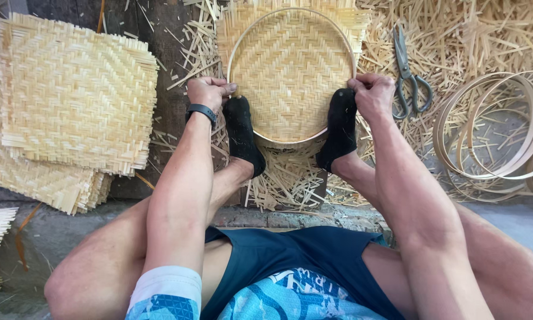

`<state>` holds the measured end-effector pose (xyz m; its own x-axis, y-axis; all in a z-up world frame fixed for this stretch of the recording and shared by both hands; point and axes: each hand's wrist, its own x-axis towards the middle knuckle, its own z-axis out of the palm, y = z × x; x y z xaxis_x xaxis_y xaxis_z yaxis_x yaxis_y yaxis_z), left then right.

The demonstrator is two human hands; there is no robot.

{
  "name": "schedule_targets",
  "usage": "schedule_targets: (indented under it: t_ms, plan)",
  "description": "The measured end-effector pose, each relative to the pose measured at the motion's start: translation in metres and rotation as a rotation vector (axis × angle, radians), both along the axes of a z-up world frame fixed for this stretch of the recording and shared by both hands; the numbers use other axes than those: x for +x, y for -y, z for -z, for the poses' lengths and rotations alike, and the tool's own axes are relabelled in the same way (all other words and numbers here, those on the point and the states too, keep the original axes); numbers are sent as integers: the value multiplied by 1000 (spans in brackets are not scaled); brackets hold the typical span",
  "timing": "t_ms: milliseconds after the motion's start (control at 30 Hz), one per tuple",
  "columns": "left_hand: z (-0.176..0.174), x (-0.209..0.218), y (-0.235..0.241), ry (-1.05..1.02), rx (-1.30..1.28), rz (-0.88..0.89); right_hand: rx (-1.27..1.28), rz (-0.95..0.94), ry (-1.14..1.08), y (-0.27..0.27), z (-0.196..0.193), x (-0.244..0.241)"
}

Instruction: The person sits on the floor and repeatedly assembles round bamboo baskets by placing woven bamboo mats over a circular frame, trimming the excess with shears, and stacking the finished baskets.

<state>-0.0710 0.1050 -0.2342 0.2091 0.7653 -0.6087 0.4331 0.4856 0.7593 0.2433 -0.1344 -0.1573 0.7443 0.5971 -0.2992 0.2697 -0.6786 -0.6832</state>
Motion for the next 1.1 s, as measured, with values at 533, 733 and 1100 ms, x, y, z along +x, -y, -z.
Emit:
schedule_targets:
  t_ms: [533, 733, 1100]
  plan:
    - [-22, 171, -49, -70, 673, 607, 80, -848, 1029, -31, 6, -181]
    - [8, 171, -76, 52, 672, 769, 96, -860, 508, -39, -7, -160]
    - [24, 176, -74, -411, 469, 884, -202, -523, 77, -171, 22, 16]
